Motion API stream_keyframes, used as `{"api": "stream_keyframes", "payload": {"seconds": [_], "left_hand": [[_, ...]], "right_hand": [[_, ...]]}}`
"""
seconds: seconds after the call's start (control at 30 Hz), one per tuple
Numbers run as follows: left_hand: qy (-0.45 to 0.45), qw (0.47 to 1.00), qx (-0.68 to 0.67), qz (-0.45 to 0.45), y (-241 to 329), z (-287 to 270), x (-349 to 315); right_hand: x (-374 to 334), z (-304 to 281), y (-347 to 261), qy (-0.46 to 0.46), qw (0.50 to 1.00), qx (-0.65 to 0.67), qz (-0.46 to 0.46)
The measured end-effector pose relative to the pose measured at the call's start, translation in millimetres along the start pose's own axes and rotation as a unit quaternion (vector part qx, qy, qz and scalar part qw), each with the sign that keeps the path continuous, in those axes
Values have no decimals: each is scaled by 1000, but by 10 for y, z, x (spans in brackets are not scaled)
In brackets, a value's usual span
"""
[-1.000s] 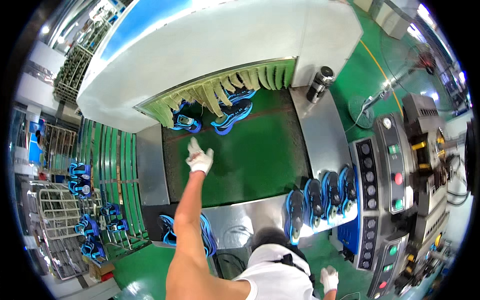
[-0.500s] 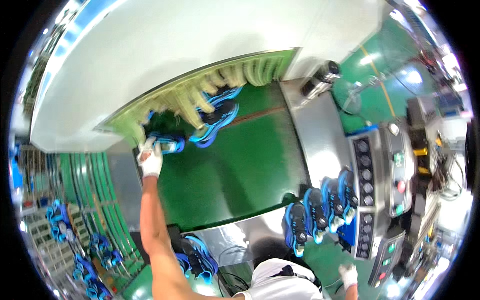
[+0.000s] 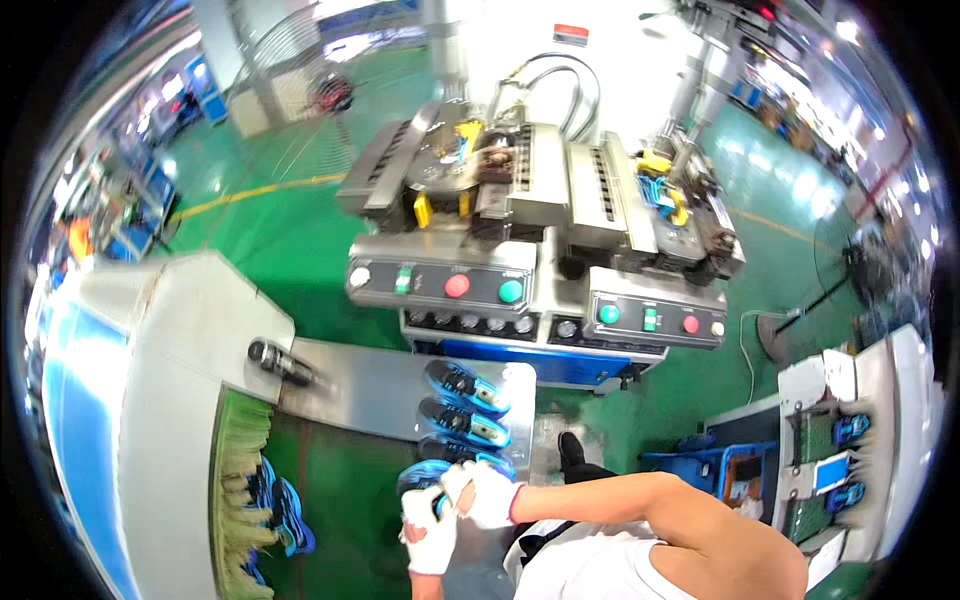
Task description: The person places blue shoes into a shaping machine and سپس transfers them to a conveyor belt.
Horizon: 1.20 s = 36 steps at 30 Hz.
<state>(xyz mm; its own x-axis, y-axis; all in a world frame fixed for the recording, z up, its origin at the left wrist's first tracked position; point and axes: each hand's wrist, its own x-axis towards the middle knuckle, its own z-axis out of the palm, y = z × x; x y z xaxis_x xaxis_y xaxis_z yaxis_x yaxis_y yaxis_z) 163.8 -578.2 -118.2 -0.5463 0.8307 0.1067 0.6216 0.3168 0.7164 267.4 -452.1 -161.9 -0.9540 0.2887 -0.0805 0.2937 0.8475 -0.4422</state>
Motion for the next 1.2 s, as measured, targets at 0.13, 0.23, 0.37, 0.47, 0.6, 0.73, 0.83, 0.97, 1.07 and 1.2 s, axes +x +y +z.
{"api": "stream_keyframes", "payload": {"seconds": [0.13, 0.23, 0.37, 0.47, 0.6, 0.73, 0.83, 0.97, 1.07, 1.2], "left_hand": [[-59, 978, -35, 198, 1087, 135, 1010], [-149, 930, -56, 331, 2141, 551, 1652], [-33, 882, -83, 462, 3276, 1262, 2255], [-122, 926, -214, 287, 3690, 2104, 2745], [-193, 947, -143, 212, 4050, 3479, 3494], [-191, 976, -8, 108, 4584, 4515, 4065], [-206, 976, 40, 52, 4673, 5018, 4433], [-169, 975, 142, 16, 4507, 5559, 4752], [-250, 966, 67, 23, 4420, 5448, 5046], [-282, 951, -121, 27, 4425, 4817, 5211]], "right_hand": [[-454, -1431, 664, 100, 983, 152, 38], [-1070, -1882, 1341, 188, 940, 256, 121], [-2190, -2132, 2046, 204, 824, 365, 383], [-2722, -2143, 2258, 380, 589, 690, 182], [-3282, -1807, 2511, 522, 447, 684, 246], [-3583, -1763, 2570, 594, 316, 641, 370], [-3724, -1715, 2449, 622, 238, 628, 403], [-3856, -1365, 2521, 647, 198, 614, 406], [-3872, -1183, 2536, 653, 197, 611, 402], [-3545, -1967, 2797, 636, 300, 578, 413]]}}
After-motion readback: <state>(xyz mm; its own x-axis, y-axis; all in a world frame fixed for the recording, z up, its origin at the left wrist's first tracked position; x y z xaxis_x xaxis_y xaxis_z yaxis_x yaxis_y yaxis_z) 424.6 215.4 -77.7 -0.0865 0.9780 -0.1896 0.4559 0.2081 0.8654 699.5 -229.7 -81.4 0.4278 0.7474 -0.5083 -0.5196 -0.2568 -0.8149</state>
